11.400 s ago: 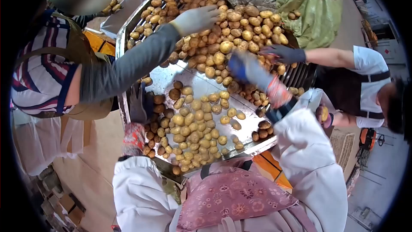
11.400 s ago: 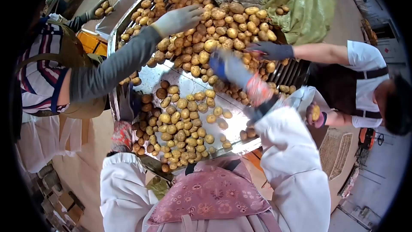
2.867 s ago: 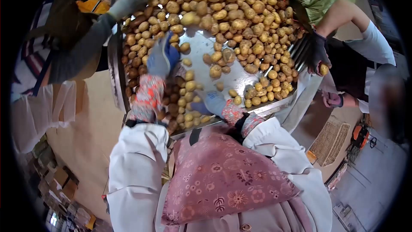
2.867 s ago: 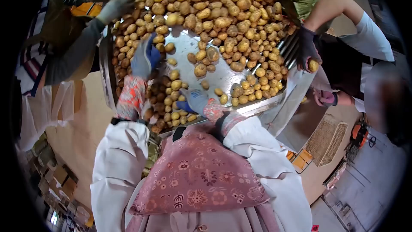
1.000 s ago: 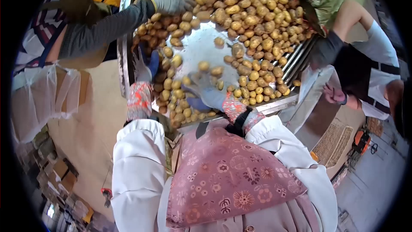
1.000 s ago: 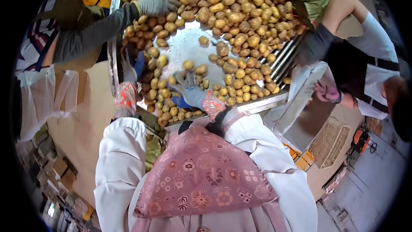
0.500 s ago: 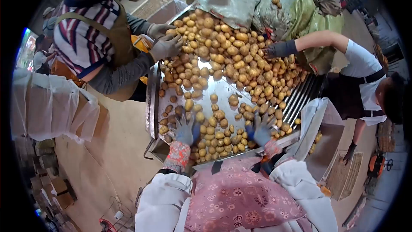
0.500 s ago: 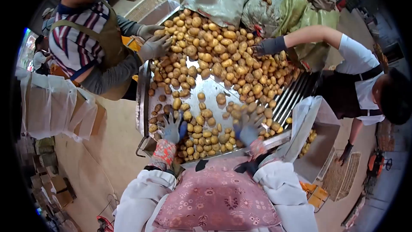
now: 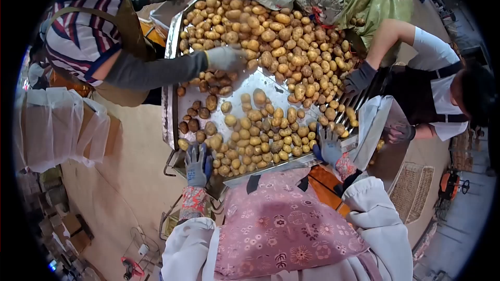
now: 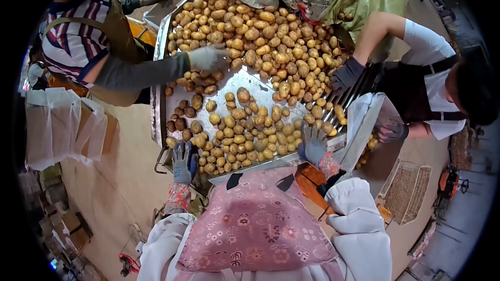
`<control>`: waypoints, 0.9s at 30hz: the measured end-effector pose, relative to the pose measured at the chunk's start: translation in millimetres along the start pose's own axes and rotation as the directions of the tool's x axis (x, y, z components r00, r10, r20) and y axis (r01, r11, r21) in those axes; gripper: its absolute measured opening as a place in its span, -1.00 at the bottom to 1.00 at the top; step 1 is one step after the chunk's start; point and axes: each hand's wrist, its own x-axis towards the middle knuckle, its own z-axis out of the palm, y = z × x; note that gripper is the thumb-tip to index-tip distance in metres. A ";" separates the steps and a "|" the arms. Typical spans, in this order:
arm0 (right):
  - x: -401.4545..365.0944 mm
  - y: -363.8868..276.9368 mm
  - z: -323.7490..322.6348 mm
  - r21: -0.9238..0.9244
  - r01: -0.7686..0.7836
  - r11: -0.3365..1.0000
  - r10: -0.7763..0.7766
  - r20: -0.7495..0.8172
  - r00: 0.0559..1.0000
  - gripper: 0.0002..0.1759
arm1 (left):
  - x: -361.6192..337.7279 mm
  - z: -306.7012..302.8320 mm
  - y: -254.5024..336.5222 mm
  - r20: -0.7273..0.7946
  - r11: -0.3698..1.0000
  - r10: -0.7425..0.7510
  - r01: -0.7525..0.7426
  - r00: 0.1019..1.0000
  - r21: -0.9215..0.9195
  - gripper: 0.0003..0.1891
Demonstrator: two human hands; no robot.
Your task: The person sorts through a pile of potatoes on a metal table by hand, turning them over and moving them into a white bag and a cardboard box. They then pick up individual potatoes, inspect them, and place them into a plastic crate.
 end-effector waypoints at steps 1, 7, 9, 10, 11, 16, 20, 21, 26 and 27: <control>0.5 -6.9 8.6 0.079 -0.070 0.994 0.066 0.046 0.997 0.08 | -7.3 1.5 0.2 -0.023 0.999 -0.034 0.034 0.999 -0.013 -0.40; 8.5 -92.9 11.0 0.479 0.323 0.816 -0.411 0.088 0.908 -0.07 | 81.1 -41.8 37.9 -0.320 0.993 0.063 -0.092 0.945 -0.075 -0.41; 4.9 -134.6 -36.8 0.647 0.302 0.701 -0.478 0.111 0.871 -0.11 | 142.4 -50.4 62.2 -0.340 0.964 0.133 -0.202 0.931 -0.175 -0.46; 20.9 -152.7 -0.7 0.600 0.540 0.591 -0.596 -0.127 0.793 -0.22 | 170.4 -51.9 77.7 -0.322 0.946 0.173 -0.248 0.931 -0.208 -0.46; 23.1 -158.7 -24.9 0.603 0.535 0.592 -0.600 -0.114 0.792 -0.22 | 195.9 -46.4 92.9 -0.310 0.927 0.208 -0.288 0.928 -0.240 -0.46; 62.9 -124.7 -70.9 0.842 0.419 0.339 -0.533 -0.195 0.823 -0.38 | 270.3 14.4 132.7 -0.005 0.908 0.414 -0.413 0.910 -0.067 -0.48; 53.4 -33.5 -57.9 0.402 0.471 0.785 -0.252 -0.487 0.837 -0.48 | 271.6 -12.4 155.5 0.304 0.988 0.141 -0.151 0.942 0.011 -0.46; 39.4 -13.2 -35.8 0.372 0.421 0.827 -0.277 -0.383 0.881 -0.49 | 264.9 -13.8 151.5 0.323 0.999 0.031 -0.020 0.946 -0.036 -0.44; 8.9 -27.7 -19.7 0.855 0.033 0.518 -0.088 0.015 0.996 -0.47 | 211.7 -13.1 103.2 0.170 0.615 0.187 0.019 0.968 -0.788 -0.49; 14.3 -36.9 -17.2 0.859 0.038 0.511 -0.096 0.014 0.995 -0.47 | 198.8 -12.4 98.7 0.371 0.347 0.078 0.324 0.925 -0.880 -0.52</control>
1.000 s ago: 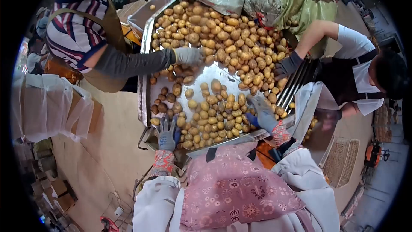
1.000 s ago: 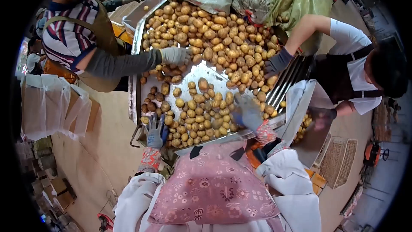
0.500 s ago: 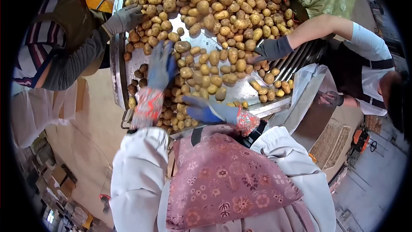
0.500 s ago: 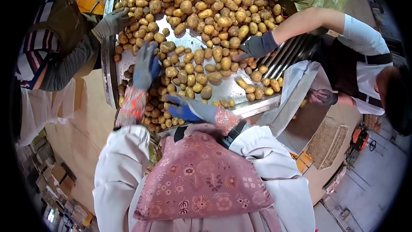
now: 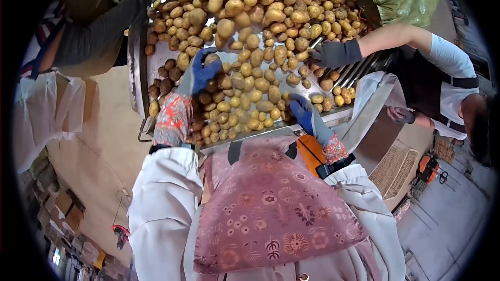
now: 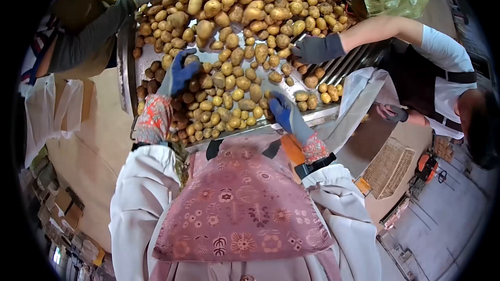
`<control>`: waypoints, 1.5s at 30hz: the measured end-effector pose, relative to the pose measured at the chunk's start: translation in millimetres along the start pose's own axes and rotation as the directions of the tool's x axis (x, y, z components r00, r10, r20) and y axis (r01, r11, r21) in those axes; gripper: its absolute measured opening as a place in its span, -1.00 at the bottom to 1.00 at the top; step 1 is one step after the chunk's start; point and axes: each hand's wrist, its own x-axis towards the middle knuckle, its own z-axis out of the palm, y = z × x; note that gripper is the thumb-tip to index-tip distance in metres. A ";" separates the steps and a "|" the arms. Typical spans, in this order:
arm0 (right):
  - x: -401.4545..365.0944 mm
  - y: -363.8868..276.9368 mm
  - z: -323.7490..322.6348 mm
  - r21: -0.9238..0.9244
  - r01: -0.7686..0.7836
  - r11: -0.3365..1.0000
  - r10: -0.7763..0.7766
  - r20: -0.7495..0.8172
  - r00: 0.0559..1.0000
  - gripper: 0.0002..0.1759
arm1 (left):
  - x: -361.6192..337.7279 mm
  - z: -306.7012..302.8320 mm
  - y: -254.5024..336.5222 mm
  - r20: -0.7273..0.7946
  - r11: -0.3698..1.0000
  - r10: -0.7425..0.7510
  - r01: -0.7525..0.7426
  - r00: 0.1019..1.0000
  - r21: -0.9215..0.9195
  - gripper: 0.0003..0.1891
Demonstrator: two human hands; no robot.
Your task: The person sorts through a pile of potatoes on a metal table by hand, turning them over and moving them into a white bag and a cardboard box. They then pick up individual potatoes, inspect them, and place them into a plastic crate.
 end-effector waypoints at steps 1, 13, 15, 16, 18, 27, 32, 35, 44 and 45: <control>5.2 -7.3 9.1 0.295 -0.073 0.953 0.061 0.049 0.997 -0.48 | -20.2 4.7 3.2 0.036 0.918 -0.019 0.032 0.999 -0.395 -0.49; -12.6 -96.0 87.8 0.676 0.245 0.696 -0.555 0.289 0.780 -0.35 | -101.9 78.4 32.6 0.033 0.926 0.242 -0.221 0.970 -0.305 -0.57; -14.0 -92.4 88.4 0.824 -0.042 0.565 -0.429 0.337 0.838 -0.47 | -110.7 100.9 28.9 0.024 0.886 0.106 -0.083 0.994 -0.456 -0.56; -21.7 -97.6 83.6 0.835 -0.096 0.542 -0.381 0.346 0.858 -0.50 | -112.4 104.1 23.3 0.034 0.886 0.110 -0.082 0.993 -0.457 -0.56; -38.8 -103.5 78.3 0.793 -0.031 0.608 -0.342 0.297 0.891 -0.52 | -116.5 109.5 13.0 0.111 0.869 0.477 -0.487 0.872 0.089 -0.53; -29.9 -82.7 91.7 0.429 0.222 0.876 -0.315 0.160 0.935 0.02 | -128.3 109.1 27.9 0.071 0.827 0.507 -0.508 0.859 0.243 -0.32; -26.4 -84.7 106.7 0.198 0.339 0.920 -0.351 0.029 0.936 -0.06 | -111.3 105.0 -2.8 0.007 0.905 0.342 -0.332 0.940 0.266 -0.29; -20.9 -93.9 93.8 0.412 0.188 0.892 -0.260 0.126 0.957 0.00 | -102.4 106.1 3.1 -0.034 0.975 0.132 -0.136 0.991 -0.174 -0.32; -25.0 -128.6 64.8 0.001 0.322 0.947 -0.304 0.328 0.894 -0.29 | -122.6 67.7 41.8 0.286 0.721 0.126 -0.286 0.950 0.631 -0.40; -23.3 -110.5 73.0 -0.012 0.303 0.953 -0.284 0.314 0.906 -0.31 | -124.5 67.4 60.9 0.286 0.689 0.008 -0.213 0.958 0.693 -0.51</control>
